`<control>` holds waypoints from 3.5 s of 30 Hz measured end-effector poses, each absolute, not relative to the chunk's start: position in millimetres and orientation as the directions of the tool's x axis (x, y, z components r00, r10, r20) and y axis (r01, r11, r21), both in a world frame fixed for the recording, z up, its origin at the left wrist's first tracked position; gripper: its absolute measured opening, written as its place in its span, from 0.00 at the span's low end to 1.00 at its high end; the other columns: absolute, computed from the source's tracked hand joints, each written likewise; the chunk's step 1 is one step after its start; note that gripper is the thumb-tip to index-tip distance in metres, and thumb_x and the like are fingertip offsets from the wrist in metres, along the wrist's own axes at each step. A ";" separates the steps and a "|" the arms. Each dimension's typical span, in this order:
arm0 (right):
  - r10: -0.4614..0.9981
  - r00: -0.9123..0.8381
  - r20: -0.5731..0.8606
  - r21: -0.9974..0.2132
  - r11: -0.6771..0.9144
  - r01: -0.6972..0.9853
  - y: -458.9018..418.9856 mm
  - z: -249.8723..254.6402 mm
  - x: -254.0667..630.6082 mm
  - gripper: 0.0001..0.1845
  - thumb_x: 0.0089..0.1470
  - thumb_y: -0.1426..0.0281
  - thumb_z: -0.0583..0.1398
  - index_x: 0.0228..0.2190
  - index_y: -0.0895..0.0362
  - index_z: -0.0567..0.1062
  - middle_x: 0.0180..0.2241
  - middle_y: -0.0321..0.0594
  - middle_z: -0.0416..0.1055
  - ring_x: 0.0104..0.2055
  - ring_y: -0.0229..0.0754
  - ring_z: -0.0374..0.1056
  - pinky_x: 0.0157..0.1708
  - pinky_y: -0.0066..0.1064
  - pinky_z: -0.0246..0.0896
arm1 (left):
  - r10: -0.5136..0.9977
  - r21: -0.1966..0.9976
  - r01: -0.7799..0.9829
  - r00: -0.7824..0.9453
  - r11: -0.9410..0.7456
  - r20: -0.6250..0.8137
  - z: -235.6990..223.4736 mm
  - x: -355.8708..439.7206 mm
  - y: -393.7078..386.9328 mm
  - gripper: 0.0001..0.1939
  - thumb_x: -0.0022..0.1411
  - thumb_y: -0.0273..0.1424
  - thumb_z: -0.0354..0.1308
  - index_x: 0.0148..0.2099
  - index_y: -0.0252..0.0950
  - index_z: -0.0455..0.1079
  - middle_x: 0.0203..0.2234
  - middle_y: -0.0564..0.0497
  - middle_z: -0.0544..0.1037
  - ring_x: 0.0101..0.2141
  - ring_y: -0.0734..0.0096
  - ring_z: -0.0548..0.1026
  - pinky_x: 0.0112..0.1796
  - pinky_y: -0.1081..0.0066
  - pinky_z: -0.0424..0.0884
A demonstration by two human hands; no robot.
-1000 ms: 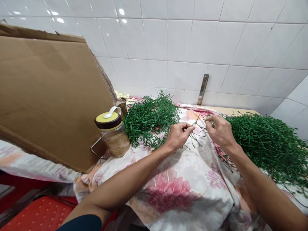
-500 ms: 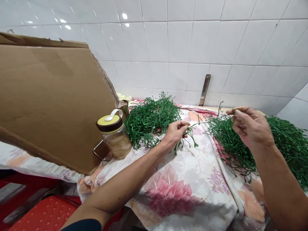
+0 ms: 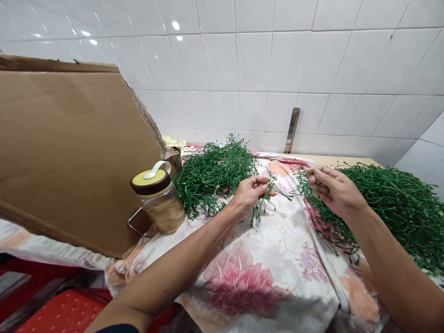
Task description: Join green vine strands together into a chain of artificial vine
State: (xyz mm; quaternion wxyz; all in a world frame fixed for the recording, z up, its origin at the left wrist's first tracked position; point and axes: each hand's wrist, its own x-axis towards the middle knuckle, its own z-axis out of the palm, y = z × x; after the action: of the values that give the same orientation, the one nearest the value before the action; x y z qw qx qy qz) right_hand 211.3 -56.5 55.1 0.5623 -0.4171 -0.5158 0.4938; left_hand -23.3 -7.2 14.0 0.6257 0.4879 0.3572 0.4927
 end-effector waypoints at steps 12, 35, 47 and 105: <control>0.982 -0.121 0.143 -0.985 0.129 -0.119 -50.7 33.8 187.6 0.21 0.55 0.51 0.65 0.34 0.56 0.71 0.22 0.30 0.56 0.25 0.36 0.59 0.20 0.25 0.57 | 0.951 0.969 -0.235 0.309 0.075 0.001 14.5 -25.6 -11.7 0.11 0.56 0.21 0.63 0.43 0.30 0.71 0.35 0.48 0.77 0.27 0.71 0.81 0.26 0.77 0.70; 0.956 -0.077 0.282 -0.834 0.284 0.473 -47.9 14.9 165.4 0.14 0.54 0.60 0.62 0.29 0.59 0.78 0.28 0.39 0.74 0.29 0.39 0.64 0.30 0.30 0.55 | 0.865 0.908 0.083 0.351 -0.410 0.358 1.5 -16.4 -28.8 0.12 0.63 0.27 0.57 0.48 0.32 0.73 0.39 0.46 0.80 0.35 0.71 0.80 0.37 0.73 0.75; 0.951 -0.106 0.292 -0.690 0.286 0.665 -47.4 15.5 165.4 0.10 0.52 0.66 0.58 0.29 0.58 0.78 0.23 0.35 0.70 0.26 0.38 0.62 0.28 0.29 0.52 | 0.794 0.750 0.329 0.446 -0.574 0.412 18.1 -21.1 -34.7 0.12 0.62 0.28 0.58 0.48 0.35 0.76 0.40 0.47 0.82 0.36 0.70 0.77 0.39 0.71 0.71; 0.960 -0.237 0.151 -0.906 0.231 0.356 -46.5 20.0 178.7 0.16 0.53 0.58 0.65 0.35 0.59 0.80 0.27 0.38 0.73 0.24 0.33 0.58 0.22 0.27 0.50 | 0.836 0.994 0.032 0.544 -0.103 0.069 20.9 -25.1 -12.5 0.12 0.58 0.35 0.64 0.33 0.29 0.72 0.27 0.48 0.78 0.21 0.81 0.71 0.23 0.79 0.64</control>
State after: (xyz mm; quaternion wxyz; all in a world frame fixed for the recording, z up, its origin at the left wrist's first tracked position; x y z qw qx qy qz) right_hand 178.7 -46.5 20.0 0.3864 -0.4817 -0.6828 0.3906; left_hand -25.1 -12.5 20.9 0.5826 0.6577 0.3301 0.3451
